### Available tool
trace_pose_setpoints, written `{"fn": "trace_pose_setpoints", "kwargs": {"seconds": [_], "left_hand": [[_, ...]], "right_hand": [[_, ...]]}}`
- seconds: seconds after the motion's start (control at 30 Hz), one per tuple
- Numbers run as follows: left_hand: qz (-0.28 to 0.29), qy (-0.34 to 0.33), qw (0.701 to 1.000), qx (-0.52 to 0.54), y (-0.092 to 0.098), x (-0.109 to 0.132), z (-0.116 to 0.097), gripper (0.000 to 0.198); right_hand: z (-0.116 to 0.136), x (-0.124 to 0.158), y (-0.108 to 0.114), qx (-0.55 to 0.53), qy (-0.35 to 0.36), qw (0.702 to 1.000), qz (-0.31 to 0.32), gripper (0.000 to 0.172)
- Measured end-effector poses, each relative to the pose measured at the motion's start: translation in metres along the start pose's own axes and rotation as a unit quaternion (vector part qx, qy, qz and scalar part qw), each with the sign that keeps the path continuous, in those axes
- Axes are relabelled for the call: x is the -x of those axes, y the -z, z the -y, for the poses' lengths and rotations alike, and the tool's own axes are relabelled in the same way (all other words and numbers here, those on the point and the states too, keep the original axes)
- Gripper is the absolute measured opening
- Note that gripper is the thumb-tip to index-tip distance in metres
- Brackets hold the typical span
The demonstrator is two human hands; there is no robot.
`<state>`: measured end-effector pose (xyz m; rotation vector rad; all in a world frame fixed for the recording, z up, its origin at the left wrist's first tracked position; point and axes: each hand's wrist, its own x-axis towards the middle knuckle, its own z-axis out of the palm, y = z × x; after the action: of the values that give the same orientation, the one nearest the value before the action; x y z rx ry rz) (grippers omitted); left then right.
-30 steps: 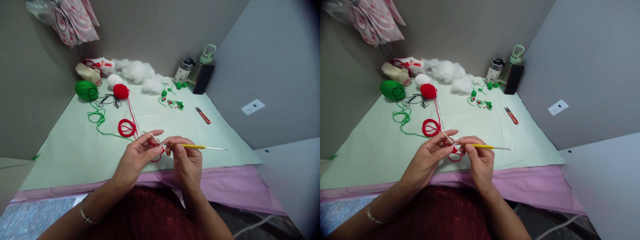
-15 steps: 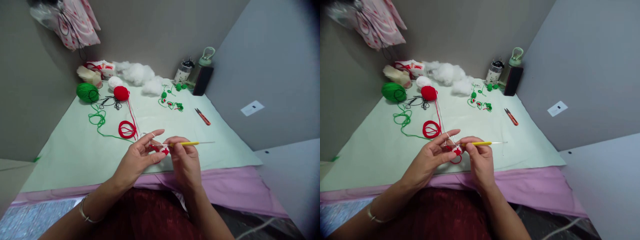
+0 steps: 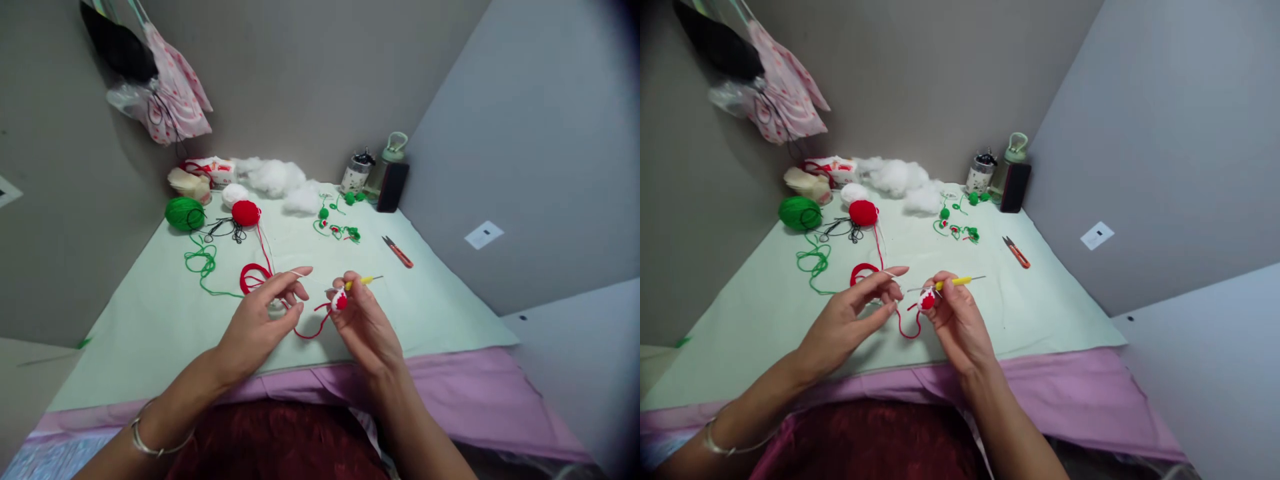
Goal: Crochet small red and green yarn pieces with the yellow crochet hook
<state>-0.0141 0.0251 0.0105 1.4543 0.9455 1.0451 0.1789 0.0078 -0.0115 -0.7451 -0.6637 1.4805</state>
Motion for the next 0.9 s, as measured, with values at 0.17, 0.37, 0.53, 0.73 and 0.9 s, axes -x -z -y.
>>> {"fn": "trace_pose_setpoints", "kwargs": {"seconds": [0.17,0.37,0.53,0.73,0.9], "left_hand": [[0.027,0.06,0.985,0.157,0.0,-0.006,-0.015,0.051],[-0.022,0.057,0.977,0.204,-0.001,-0.012,-0.021,0.045],[-0.04,0.021,0.982,0.182,0.009,-0.014,-0.026,0.025],[-0.078,0.005,0.981,0.177,0.022,-0.008,-0.04,0.026],[-0.053,0.027,0.973,0.221,0.032,-0.012,-0.041,0.035]], "right_hand": [[0.005,-0.008,-0.016,0.051,0.039,0.998,0.01,0.028],[0.002,-0.011,-0.037,0.172,0.158,0.972,0.019,0.02],[0.007,-0.011,-0.054,0.236,0.215,0.946,0.056,0.015],[0.012,-0.009,-0.069,0.315,0.242,0.915,0.063,0.025],[0.008,-0.013,-0.07,0.483,0.286,0.811,0.165,0.003]]}}
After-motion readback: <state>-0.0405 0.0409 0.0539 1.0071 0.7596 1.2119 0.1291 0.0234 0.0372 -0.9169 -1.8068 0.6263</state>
